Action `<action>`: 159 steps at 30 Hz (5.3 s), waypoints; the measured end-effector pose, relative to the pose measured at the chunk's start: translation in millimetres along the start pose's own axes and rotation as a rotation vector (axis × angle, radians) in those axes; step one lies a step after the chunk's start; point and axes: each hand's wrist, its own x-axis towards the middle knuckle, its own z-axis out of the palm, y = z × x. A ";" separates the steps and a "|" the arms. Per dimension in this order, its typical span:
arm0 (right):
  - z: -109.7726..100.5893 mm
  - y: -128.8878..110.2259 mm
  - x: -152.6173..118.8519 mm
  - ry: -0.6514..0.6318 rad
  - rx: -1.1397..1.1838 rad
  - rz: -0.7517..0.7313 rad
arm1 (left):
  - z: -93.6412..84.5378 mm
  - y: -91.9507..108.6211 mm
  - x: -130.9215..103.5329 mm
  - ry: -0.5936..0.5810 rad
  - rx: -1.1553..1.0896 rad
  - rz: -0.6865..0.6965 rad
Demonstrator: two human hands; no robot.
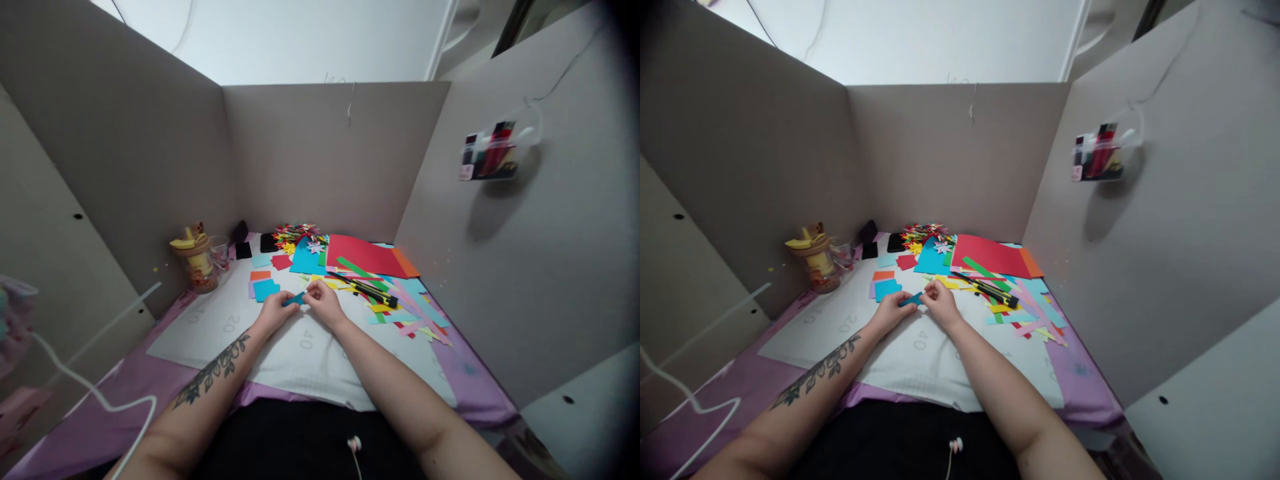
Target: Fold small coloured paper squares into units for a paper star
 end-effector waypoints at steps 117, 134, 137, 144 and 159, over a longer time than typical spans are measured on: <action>-12.3 -0.1 4.6 -0.219 -0.260 -0.260 | -4.8 -10.2 1.7 0.024 -0.071 0.059; -2.0 -3.6 -4.2 -0.440 -0.862 -0.503 | -8.4 -16.5 -0.2 0.080 0.257 0.103; -8.9 1.9 -0.8 -0.469 -0.886 -0.523 | -8.3 -15.8 -4.7 0.066 0.387 0.183; -18.3 6.0 4.2 -0.534 -0.729 -0.483 | -11.5 -15.3 -10.9 -0.020 0.627 0.421; -15.7 2.9 2.5 -0.420 -0.558 -0.148 | -13.4 -0.1 -28.6 -0.200 0.718 0.451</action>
